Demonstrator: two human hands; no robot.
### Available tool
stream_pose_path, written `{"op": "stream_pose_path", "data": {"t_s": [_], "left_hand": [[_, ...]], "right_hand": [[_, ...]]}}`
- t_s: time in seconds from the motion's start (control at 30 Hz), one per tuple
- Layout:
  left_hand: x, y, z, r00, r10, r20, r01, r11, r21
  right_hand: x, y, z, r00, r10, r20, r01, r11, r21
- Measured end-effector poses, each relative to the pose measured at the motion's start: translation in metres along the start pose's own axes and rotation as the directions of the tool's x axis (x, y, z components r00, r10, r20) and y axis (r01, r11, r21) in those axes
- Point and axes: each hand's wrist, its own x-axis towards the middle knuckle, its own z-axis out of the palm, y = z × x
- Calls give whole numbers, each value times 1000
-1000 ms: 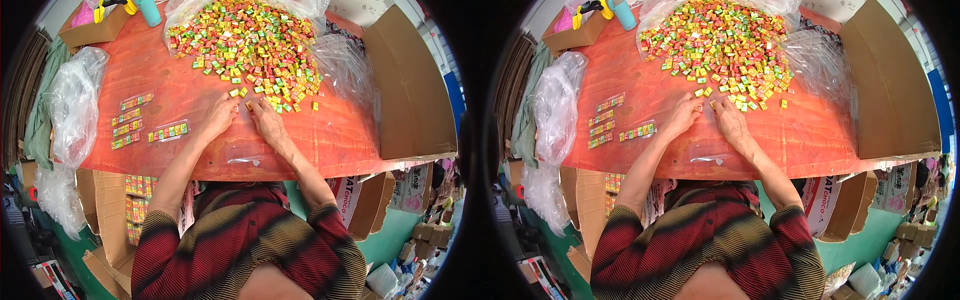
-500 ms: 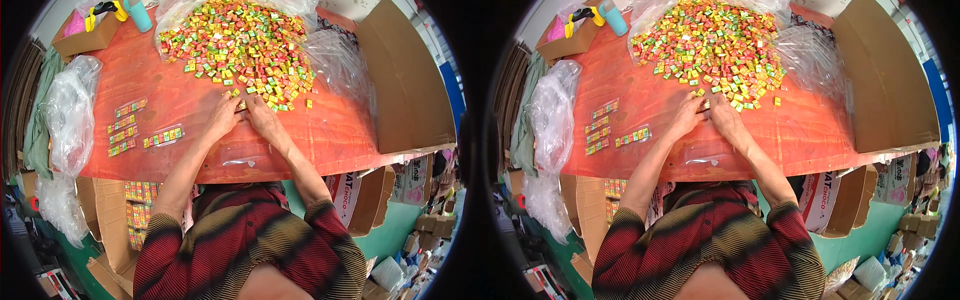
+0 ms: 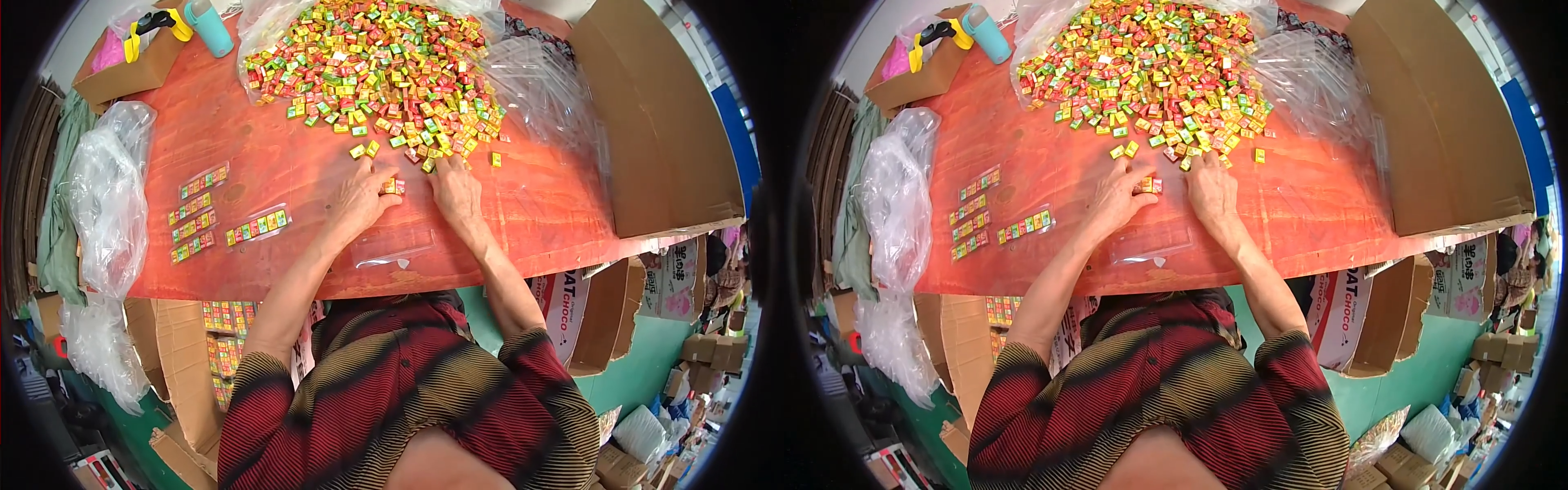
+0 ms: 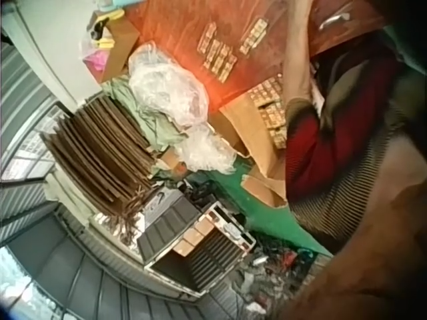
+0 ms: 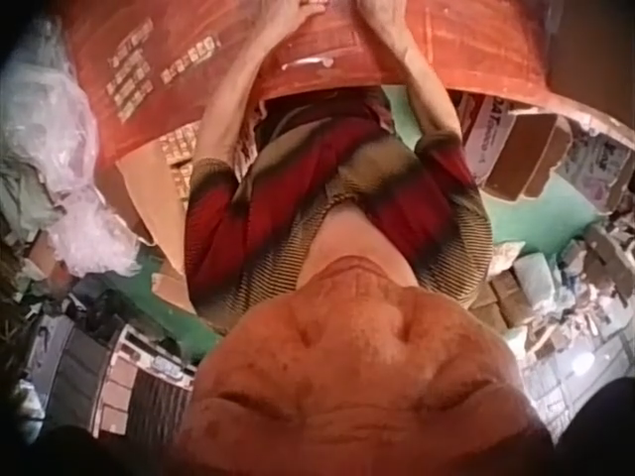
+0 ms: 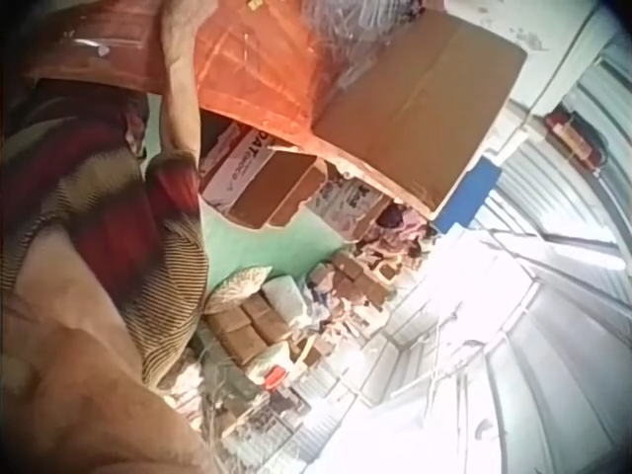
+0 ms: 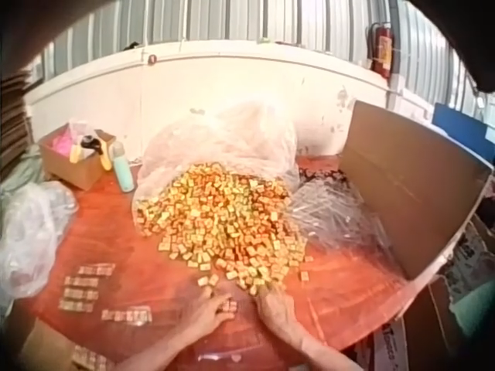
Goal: Packaging small colorful oat chocolate snacks into clear plastic sleeves on a factory workbench.
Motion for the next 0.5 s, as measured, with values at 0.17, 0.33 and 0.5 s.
{"op": "stream_pose_path", "data": {"t_s": [0.17, 0.33, 0.5], "left_hand": [[-2, 1, 5, 999, 19, -28, -18, 999, 33], [-2, -2, 10, 998, 46, -47, -43, 997, 64], [-3, 0, 6, 998, 50, -44, -48, 998, 48]], "right_hand": [[-16, -1, 12, 997, -58, -51, 63, 993, 101], [-21, -9, 1, 993, -47, 109, 28, 986, 164], [-6, 0, -3, 998, -55, 26, 47, 967, 249]]}}
